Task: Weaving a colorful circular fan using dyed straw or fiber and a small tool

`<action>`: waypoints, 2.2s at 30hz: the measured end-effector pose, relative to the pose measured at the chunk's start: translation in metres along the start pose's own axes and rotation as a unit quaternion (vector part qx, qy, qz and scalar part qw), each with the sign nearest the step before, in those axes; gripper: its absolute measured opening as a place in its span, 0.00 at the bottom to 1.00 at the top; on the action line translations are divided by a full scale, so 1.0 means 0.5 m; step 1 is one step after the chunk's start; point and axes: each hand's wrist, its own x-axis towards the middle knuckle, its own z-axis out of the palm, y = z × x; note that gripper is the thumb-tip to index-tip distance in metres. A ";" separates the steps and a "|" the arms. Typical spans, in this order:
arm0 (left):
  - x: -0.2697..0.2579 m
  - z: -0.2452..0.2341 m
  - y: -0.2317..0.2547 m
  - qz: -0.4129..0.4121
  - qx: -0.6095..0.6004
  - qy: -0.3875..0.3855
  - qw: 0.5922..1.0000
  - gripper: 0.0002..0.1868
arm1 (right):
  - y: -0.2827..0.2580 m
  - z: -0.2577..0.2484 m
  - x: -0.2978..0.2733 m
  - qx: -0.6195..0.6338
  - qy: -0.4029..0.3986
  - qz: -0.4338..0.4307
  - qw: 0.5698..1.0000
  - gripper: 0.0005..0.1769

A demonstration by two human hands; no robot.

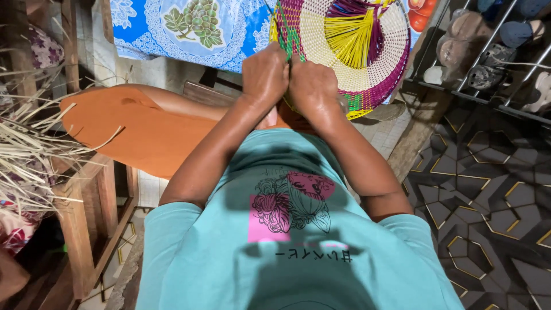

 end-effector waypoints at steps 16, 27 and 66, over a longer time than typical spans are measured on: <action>-0.125 -0.124 -0.017 -0.051 -0.156 0.035 0.986 0.14 | 0.007 -0.049 -0.046 -0.034 -0.023 -0.015 0.999 0.27; -0.200 -0.176 0.000 -0.143 -0.308 0.078 0.937 0.17 | 0.070 -0.013 -0.080 0.137 0.144 -0.028 0.980 0.12; -0.054 -0.007 -0.068 0.224 0.120 0.123 0.959 0.14 | 0.172 -0.022 -0.014 0.276 0.326 -0.021 0.904 0.12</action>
